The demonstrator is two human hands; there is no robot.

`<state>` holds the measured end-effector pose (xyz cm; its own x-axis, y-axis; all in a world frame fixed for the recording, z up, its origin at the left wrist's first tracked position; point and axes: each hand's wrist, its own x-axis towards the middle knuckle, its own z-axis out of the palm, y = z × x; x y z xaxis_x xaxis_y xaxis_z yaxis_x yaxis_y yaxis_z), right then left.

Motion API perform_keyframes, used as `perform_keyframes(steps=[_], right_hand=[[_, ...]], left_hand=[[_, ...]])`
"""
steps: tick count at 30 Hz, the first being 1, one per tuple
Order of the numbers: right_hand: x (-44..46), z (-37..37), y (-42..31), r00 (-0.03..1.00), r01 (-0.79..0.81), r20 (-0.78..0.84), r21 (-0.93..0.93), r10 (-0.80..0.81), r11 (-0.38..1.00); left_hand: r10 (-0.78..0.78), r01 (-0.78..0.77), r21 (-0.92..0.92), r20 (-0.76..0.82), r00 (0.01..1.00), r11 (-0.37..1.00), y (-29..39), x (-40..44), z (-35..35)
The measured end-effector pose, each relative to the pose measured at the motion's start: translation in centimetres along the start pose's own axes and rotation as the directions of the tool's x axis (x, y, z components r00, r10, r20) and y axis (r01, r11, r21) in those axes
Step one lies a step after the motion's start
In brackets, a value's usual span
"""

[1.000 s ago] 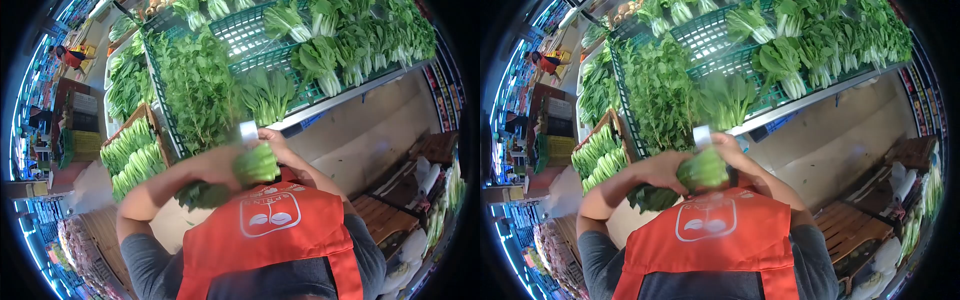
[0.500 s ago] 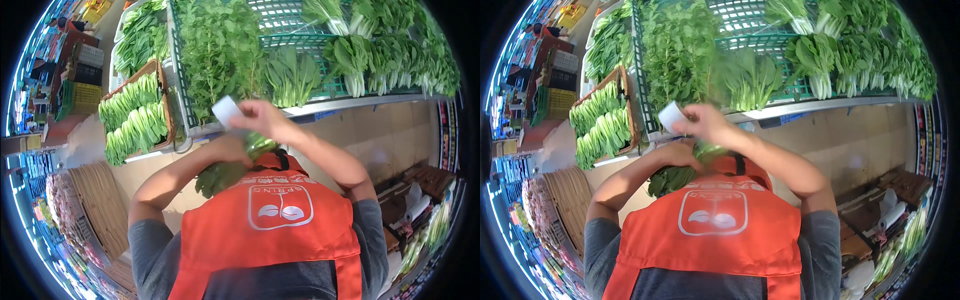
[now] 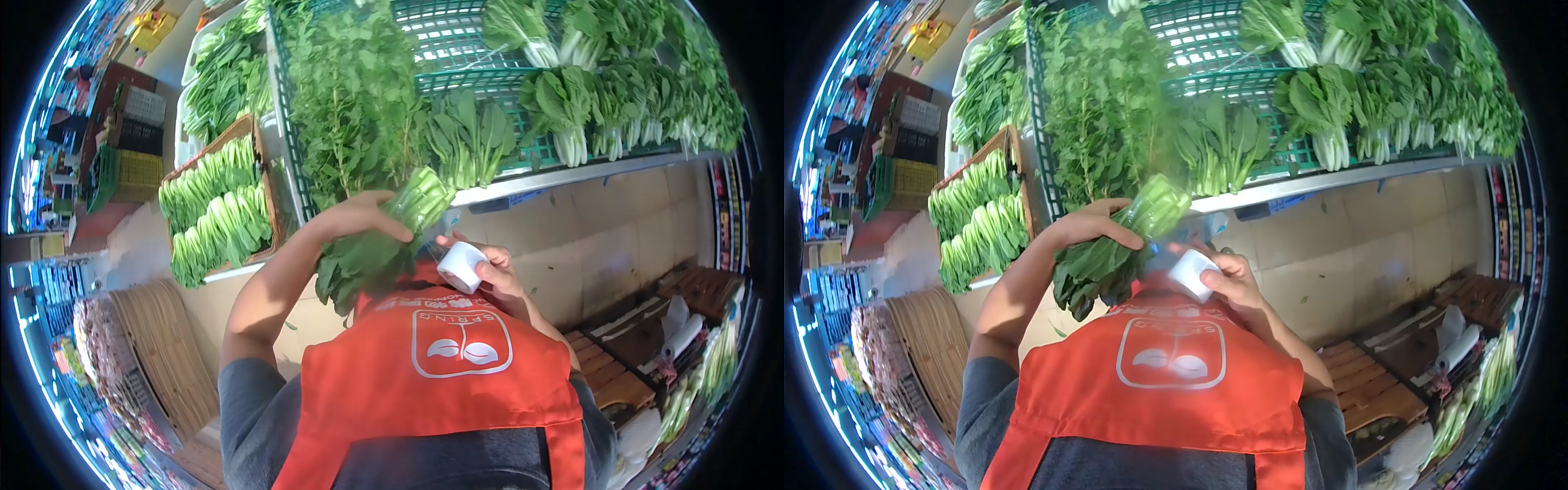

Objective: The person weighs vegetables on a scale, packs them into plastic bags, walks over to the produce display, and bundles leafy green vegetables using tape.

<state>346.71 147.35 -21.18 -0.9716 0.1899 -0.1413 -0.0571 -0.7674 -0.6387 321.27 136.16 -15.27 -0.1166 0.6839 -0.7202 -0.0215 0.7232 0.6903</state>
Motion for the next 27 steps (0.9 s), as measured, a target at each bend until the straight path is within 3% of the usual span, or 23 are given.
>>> perform_keyframes(steps=[1, 2, 4, 7, 10, 13, 14, 15, 17, 20, 23, 24, 27], right_hand=[[-0.2, -0.4, 0.0, 1.0, 0.022, 0.0, -0.069, -0.022, 0.997], [-0.5, -0.8, -0.1, 0.999, 0.041, -0.001, -0.136, -0.041, 0.99], [-0.7, -0.7, 0.0, 0.99, 0.131, -0.019, -0.199, -0.137, 0.971], [-0.6, -0.5, 0.3, 0.985, 0.085, -0.128, -0.234, -0.117, 0.969], [0.4, -1.5, 0.4, 0.96, -0.165, -0.26, -0.22, 0.105, 0.962], [2.5, -2.6, 1.3, 0.974, -0.155, -0.207, -0.319, 0.091, 0.935], [3.1, -1.8, 1.2, 0.986, -0.047, -0.167, -0.333, -0.009, 0.942], [3.1, -1.8, 1.2, 0.984, -0.053, -0.179, -0.307, -0.003, 0.95], [3.2, -1.9, 1.2, 0.981, -0.069, -0.193, -0.261, 0.018, 0.963], [3.0, -2.5, 2.0, 0.952, -0.176, -0.289, -0.261, 0.097, 0.949], [3.3, -2.4, 2.4, 0.935, -0.213, -0.342, -0.313, 0.099, 0.926], [3.5, -0.7, 1.6, 0.927, -0.208, -0.365, -0.305, 0.087, 0.929], [3.9, 1.4, -0.1, 0.915, -0.192, -0.402, -0.343, 0.041, 0.92]], left_hand=[[0.007, -0.007, -0.004, -0.031, 0.999, 1.0, 0.2, -0.1, -0.2], [0.069, -0.052, -0.196, 0.084, 0.994, 0.979, 0.6, -0.2, -0.4], [0.114, -0.11, -0.16, 0.018, 0.993, 0.981, 1.2, -0.7, -0.7], [0.11, -0.1, -0.18, 0.046, 0.993, 0.979, 2.1, -1.3, -0.7], [0.124, -0.053, -0.341, 0.188, 0.974, 0.939, 2.1, -1.4, -0.2], [0.115, 0.035, -0.487, 0.275, 0.954, 0.873, 1.3, -2.2, 2.1], [0.135, 0.03, -0.465, 0.317, 0.939, 0.885, 0.8, -1.9, 2.8], [0.157, -0.071, -0.316, 0.256, 0.954, 0.946, -1.2, -0.8, 2.6], [0.124, -0.035, -0.326, 0.256, 0.959, 0.945, -2.3, -0.2, 2.4], [0.236, -0.183, -0.27, 0.178, 0.955, 0.945, -3.5, 0.4, 1.7], [0.166, -0.169, -0.016, 0.288, 0.943, 0.986, -1.2, -1.3, 0.7], [-0.024, 0.025, 0.002, 0.269, 0.963, 1.0, -1.8, -1.1, 0.5], [0.067, -0.092, 0.115, 0.202, 0.977, 0.989, 2.0, -2.7, 2.3]])
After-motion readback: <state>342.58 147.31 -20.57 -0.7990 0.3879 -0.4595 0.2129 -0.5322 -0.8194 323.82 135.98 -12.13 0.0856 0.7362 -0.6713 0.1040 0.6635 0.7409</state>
